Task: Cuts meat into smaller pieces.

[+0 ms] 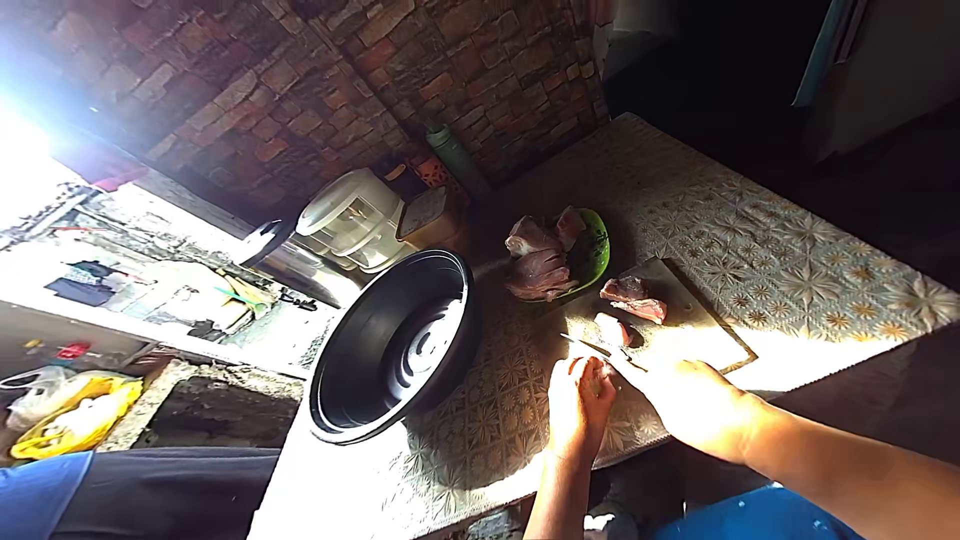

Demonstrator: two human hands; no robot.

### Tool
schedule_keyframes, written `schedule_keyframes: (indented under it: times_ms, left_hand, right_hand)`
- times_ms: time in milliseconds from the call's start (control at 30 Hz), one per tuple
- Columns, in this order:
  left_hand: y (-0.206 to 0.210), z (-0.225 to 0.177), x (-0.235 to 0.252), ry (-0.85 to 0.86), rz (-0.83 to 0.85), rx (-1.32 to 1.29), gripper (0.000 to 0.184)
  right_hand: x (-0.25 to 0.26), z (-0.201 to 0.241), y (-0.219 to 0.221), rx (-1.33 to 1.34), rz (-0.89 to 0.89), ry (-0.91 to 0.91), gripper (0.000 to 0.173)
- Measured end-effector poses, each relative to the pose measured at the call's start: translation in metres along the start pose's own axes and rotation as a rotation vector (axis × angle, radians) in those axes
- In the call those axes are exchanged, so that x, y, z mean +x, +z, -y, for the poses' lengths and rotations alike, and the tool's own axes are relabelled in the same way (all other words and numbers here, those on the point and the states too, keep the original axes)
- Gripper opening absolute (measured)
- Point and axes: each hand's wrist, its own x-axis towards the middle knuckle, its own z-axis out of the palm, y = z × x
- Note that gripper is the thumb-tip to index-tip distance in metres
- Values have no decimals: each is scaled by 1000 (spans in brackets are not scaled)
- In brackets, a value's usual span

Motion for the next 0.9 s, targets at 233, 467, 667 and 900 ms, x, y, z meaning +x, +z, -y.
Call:
schedule_keyframes:
  times_ms: [233, 467, 667, 900]
  left_hand:
    - [1, -2, 2, 20, -3, 34, 15]
    - [1, -4, 2, 40, 64, -15, 16]
    - [-26, 18, 6, 59, -218, -145, 17]
    - [-13, -3, 7, 97, -12, -179, 27]
  right_hand:
    - [-28, -5, -1, -39, 90, 64, 72]
    - [20, -3, 0, 82, -35, -14, 57]
    - [12, -16, 13, 102, -87, -15, 57]
    - [-6, -49, 24, 236, -404, -134, 55]
